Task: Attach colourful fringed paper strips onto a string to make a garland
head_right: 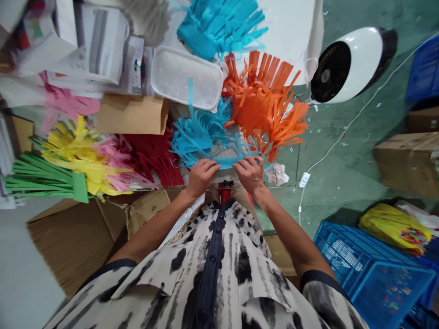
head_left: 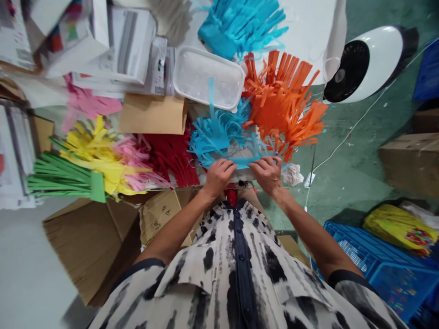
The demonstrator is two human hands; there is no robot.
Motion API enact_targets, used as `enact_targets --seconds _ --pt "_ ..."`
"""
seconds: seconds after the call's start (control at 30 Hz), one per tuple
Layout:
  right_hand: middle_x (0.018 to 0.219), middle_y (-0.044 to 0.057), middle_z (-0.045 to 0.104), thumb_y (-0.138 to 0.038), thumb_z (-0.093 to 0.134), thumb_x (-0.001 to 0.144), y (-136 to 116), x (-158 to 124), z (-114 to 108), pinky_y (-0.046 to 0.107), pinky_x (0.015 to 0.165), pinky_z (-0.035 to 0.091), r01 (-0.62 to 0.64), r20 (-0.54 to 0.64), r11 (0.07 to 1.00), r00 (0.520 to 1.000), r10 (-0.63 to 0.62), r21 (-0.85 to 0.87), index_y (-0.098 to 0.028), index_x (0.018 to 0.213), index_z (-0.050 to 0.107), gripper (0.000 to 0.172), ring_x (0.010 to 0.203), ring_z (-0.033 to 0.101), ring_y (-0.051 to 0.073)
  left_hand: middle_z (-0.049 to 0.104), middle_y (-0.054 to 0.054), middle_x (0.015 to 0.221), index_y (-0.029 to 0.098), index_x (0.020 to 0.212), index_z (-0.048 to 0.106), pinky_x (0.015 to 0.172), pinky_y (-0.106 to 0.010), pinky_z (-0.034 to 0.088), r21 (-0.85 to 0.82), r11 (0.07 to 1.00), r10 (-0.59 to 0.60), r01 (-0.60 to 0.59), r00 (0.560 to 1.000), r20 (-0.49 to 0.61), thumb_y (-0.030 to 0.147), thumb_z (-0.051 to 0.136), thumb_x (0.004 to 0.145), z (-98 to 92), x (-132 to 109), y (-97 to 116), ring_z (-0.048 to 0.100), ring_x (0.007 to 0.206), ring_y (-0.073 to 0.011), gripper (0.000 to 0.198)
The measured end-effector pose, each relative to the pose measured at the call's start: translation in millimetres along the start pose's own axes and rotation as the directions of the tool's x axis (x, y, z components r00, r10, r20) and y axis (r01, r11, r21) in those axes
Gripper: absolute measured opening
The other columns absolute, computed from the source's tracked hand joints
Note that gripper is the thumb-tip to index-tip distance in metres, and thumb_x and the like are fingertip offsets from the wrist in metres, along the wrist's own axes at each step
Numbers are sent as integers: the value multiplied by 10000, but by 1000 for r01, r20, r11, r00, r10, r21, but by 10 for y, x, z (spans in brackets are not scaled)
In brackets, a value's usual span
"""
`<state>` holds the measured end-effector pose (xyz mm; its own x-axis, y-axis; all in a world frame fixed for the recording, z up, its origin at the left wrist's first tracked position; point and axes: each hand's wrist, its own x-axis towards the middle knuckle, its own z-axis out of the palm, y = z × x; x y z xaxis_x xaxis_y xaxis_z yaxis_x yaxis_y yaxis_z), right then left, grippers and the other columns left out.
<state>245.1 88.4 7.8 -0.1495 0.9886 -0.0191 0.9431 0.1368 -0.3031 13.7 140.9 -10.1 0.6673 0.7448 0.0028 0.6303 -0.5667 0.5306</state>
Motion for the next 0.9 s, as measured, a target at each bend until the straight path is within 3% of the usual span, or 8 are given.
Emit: enact_targets --seconds 0.13,0.3,0.53,0.73,0.83,0.9 --pt "1005 33 810 -404 580 1065 68 51 -44 454 995 250 -128 40 989 991 125 68 -279 971 784 257 1081 598 263 771 -97 1118 214 1085 776 928 -414 492 -40 994 -103 102 994 -41 350 539 1074 -133 -18 -79 638 1094 -259 273" --pt "936 74 796 -403 592 1041 13 140 -61 458 939 270 -203 61 977 978 199 68 -243 937 758 252 1052 571 300 747 -88 949 197 933 737 841 -403 457 18 971 -237 239 969 -72 385 568 1061 -156 98 -61 608 953 -268 283" --pt "899 97 775 -375 609 1014 -70 177 -32 481 943 281 -253 48 967 967 251 31 -226 872 718 233 1053 561 324 698 -103 863 194 869 692 762 -410 426 136 961 -228 239 969 -89 362 583 1044 -119 176 -36 590 894 -290 266" --pt "885 104 755 -381 593 1002 -85 212 2 505 958 290 -282 49 959 959 281 24 -226 869 718 240 1018 559 326 673 -126 887 201 872 670 801 -434 435 169 957 -224 235 971 -82 346 544 1049 -81 186 -20 587 937 -310 261" --pt "905 123 750 -393 594 1002 -105 213 -2 513 968 298 -275 20 961 961 275 -8 -216 938 735 236 1034 564 340 670 -142 903 195 895 670 824 -447 449 184 953 -233 240 971 -59 344 534 1047 -66 190 -4 590 960 -324 252" --pt "1038 150 759 -384 593 1009 -129 193 9 525 1009 287 -252 -51 967 967 249 -46 -204 1059 746 241 1119 567 355 679 -154 932 186 955 682 848 -459 461 182 954 -231 239 971 -67 344 531 1047 -60 187 14 598 977 -331 237"
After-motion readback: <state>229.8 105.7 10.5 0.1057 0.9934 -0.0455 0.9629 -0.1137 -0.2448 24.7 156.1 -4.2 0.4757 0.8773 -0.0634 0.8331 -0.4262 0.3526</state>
